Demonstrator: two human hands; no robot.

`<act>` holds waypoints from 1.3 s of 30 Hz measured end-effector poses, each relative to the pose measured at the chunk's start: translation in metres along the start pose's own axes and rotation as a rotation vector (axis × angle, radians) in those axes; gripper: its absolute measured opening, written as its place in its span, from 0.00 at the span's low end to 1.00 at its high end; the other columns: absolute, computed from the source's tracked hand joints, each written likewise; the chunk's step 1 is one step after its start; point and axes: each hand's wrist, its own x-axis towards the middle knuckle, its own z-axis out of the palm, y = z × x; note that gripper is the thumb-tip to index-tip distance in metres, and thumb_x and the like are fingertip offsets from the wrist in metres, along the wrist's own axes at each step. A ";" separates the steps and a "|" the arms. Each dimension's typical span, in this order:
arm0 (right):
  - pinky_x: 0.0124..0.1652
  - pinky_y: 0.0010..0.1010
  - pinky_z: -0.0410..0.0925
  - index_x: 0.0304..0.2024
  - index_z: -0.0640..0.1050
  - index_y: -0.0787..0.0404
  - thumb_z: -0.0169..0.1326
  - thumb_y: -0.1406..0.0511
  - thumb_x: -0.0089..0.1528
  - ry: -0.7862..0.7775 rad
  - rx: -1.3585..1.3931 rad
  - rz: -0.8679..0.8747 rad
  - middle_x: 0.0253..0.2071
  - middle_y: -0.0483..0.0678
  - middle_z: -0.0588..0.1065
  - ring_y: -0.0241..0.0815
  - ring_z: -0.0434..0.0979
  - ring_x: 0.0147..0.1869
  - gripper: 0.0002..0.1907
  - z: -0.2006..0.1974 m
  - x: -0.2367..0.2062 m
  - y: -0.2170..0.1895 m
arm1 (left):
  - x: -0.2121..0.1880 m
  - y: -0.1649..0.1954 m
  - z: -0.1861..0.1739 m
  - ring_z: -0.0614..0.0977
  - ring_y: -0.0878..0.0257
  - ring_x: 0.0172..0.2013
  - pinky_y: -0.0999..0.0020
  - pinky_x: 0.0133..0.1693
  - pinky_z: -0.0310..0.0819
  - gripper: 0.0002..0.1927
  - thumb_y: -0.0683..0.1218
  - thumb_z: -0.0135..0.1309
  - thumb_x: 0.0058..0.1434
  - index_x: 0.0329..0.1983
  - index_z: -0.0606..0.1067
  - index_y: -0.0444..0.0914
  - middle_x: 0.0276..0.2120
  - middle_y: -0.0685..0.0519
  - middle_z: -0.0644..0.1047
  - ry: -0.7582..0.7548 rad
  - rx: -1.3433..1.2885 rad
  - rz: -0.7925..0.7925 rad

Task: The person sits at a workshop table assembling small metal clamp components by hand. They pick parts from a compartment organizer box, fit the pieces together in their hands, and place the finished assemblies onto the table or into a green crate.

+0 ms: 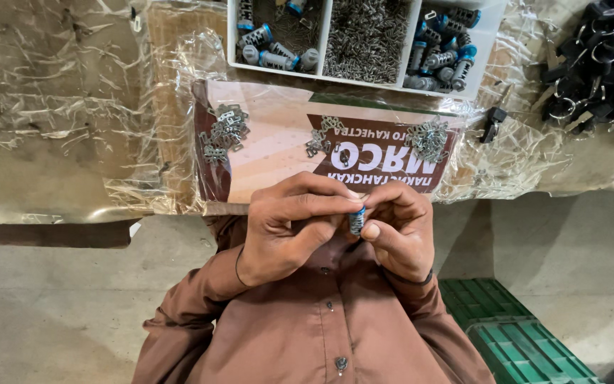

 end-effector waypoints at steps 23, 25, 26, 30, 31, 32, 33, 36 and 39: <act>0.43 0.32 0.69 0.61 0.76 0.65 0.67 0.52 0.62 -0.311 -1.640 -0.696 0.47 0.50 0.73 0.46 0.73 0.45 0.32 0.106 0.065 0.031 | -0.071 0.014 -0.083 0.83 0.63 0.43 0.73 0.44 0.82 0.21 0.42 0.71 0.55 0.51 0.77 0.36 0.50 0.46 0.78 0.635 0.399 0.356; 0.40 0.35 0.68 0.61 0.78 0.65 0.68 0.49 0.60 -0.334 -1.737 -0.658 0.42 0.50 0.71 0.48 0.72 0.42 0.35 0.113 0.068 0.032 | -0.078 0.014 -0.084 0.83 0.62 0.43 0.73 0.43 0.81 0.22 0.42 0.73 0.56 0.51 0.77 0.36 0.50 0.45 0.78 0.641 0.418 0.309; 0.38 0.37 0.68 0.62 0.79 0.65 0.68 0.48 0.59 -0.334 -1.789 -0.632 0.40 0.51 0.70 0.49 0.71 0.41 0.37 0.110 0.067 0.030 | -0.081 0.015 -0.084 0.83 0.61 0.43 0.73 0.43 0.81 0.22 0.41 0.73 0.56 0.51 0.77 0.36 0.51 0.45 0.78 0.635 0.423 0.283; 0.43 0.38 0.69 0.55 0.79 0.61 0.68 0.57 0.62 -0.375 -1.698 -0.837 0.48 0.51 0.72 0.48 0.72 0.45 0.24 0.067 0.051 0.008 | -0.074 0.011 -0.072 0.83 0.58 0.45 0.68 0.49 0.81 0.22 0.41 0.73 0.54 0.50 0.77 0.38 0.49 0.47 0.79 0.539 0.493 0.301; 0.44 0.37 0.69 0.55 0.79 0.60 0.68 0.61 0.62 -0.408 -1.673 -0.899 0.49 0.50 0.73 0.47 0.74 0.47 0.21 0.051 0.050 0.001 | -0.068 0.008 -0.067 0.83 0.58 0.45 0.69 0.48 0.82 0.21 0.40 0.72 0.55 0.50 0.77 0.38 0.47 0.48 0.78 0.513 0.453 0.300; 0.45 0.36 0.70 0.55 0.79 0.59 0.68 0.64 0.62 -0.463 -1.630 -0.974 0.50 0.48 0.74 0.46 0.75 0.48 0.20 0.037 0.048 -0.004 | -0.062 0.006 -0.063 0.83 0.58 0.44 0.69 0.47 0.81 0.21 0.40 0.72 0.55 0.50 0.77 0.38 0.47 0.48 0.78 0.481 0.442 0.291; 0.45 0.36 0.70 0.53 0.79 0.60 0.68 0.66 0.62 -0.460 -1.576 -0.965 0.49 0.48 0.75 0.45 0.75 0.47 0.18 0.028 0.043 -0.006 | -0.055 0.003 -0.059 0.83 0.57 0.44 0.69 0.47 0.81 0.21 0.40 0.72 0.55 0.50 0.77 0.38 0.47 0.48 0.79 0.450 0.431 0.281; 0.43 0.33 0.72 0.46 0.79 0.64 0.66 0.70 0.64 -0.333 -1.065 -0.670 0.45 0.49 0.76 0.44 0.76 0.44 0.10 0.016 0.024 -0.003 | -0.037 0.003 -0.046 0.83 0.59 0.42 0.69 0.44 0.80 0.20 0.39 0.71 0.55 0.49 0.77 0.35 0.49 0.46 0.79 0.306 0.444 0.208; 0.40 0.27 0.74 0.42 0.79 0.67 0.61 0.73 0.67 -0.095 -0.434 -0.257 0.41 0.51 0.78 0.39 0.78 0.41 0.03 0.023 -0.001 0.001 | -0.022 0.005 -0.029 0.84 0.63 0.41 0.71 0.42 0.83 0.19 0.37 0.70 0.56 0.49 0.78 0.35 0.50 0.46 0.79 0.189 0.405 0.136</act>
